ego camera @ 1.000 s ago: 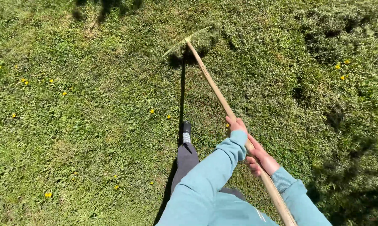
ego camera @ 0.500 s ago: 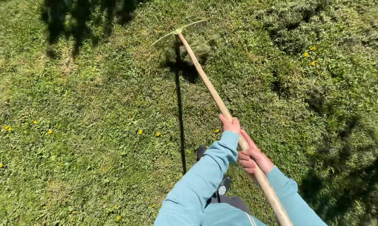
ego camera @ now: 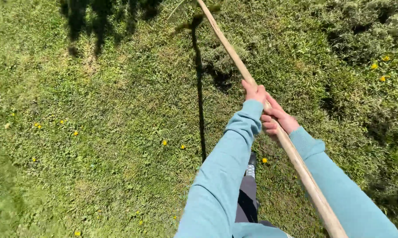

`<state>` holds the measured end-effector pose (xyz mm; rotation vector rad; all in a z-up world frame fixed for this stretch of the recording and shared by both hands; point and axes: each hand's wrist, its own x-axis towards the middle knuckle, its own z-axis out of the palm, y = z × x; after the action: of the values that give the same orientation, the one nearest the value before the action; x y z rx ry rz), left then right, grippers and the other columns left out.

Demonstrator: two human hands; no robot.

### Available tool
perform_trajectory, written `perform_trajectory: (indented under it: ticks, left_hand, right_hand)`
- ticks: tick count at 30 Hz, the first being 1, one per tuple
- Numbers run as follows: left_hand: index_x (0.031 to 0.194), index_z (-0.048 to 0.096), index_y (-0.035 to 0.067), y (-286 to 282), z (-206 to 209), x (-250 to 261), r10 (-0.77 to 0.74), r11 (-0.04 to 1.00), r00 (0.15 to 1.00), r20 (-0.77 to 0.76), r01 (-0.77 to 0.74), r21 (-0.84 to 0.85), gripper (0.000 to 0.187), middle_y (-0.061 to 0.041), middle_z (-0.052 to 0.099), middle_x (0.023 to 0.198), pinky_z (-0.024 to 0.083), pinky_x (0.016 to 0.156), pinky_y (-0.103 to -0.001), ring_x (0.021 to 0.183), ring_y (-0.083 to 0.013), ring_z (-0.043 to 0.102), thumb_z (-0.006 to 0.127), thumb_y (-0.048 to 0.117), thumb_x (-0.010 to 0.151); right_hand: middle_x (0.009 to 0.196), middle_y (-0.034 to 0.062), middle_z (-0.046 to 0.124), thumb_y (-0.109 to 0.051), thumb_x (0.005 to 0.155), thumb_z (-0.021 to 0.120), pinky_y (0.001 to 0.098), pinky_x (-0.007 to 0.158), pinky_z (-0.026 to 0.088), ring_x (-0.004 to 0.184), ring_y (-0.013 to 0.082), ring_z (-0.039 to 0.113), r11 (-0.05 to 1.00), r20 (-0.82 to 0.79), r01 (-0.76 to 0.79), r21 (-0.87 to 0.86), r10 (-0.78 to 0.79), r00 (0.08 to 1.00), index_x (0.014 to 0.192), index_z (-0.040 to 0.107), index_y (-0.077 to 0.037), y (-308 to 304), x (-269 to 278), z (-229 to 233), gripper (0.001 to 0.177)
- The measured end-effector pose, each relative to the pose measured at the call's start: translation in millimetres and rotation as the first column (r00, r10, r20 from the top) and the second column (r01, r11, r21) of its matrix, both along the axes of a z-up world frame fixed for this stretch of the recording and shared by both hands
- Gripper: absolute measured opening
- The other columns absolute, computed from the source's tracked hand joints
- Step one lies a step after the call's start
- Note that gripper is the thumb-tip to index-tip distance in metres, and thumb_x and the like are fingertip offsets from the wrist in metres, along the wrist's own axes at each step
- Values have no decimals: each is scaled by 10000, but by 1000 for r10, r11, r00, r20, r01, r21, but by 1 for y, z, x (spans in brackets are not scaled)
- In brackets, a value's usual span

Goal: The person rakes cut grass on a lawn into a pile using a rake.

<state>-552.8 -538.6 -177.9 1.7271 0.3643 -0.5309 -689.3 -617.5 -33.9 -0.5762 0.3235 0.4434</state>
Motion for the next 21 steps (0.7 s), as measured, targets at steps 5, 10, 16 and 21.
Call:
perform_trajectory:
  ticks: [5, 10, 16, 21]
  left_hand:
    - [1649, -91, 173, -35, -13, 24, 21, 990, 997, -75, -10, 142, 906, -370, 463, 1456, 322, 1218, -577, 1370, -495, 473, 388, 468, 938]
    - [1648, -92, 105, -49, 100, -15, 183, 977, 979, -95, -170, 126, 785, -453, 439, 1391, 288, 1220, -547, 1378, -526, 439, 329, 179, 990]
    - [1669, 26, 75, -68, 9, -52, 77, 888, 996, -34, -53, 456, 820, -326, 661, 1136, 459, 908, -595, 1024, -509, 629, 415, 318, 990]
    - [1657, -78, 156, -67, 2, -154, 55, 920, 996, -74, -22, 392, 781, -337, 639, 1250, 402, 1105, -525, 1270, -436, 597, 350, 350, 1033]
  right_hand:
    - [703, -37, 338, -262, 1026, 526, 102, 332, 358, 439, 13, 366, 988, -24, -110, -106, 109, 994, 1575, 314, -466, -24, 45, -18, 623]
    - [652, -6, 438, -289, 1004, 551, 88, 300, 405, 406, -26, 427, 978, -44, -106, -180, 100, 994, 1582, 346, -429, -31, 24, 7, 629]
    - [669, -49, 328, -328, 979, 523, 82, 321, 277, 455, 4, 319, 987, -227, -132, -93, 108, 968, 1544, 348, -562, -47, -48, -28, 636]
    - [700, -14, 305, -304, 1026, 512, 111, 325, 366, 443, 42, 326, 988, -121, -133, -77, 123, 985, 1583, 258, -491, -59, -161, -37, 639]
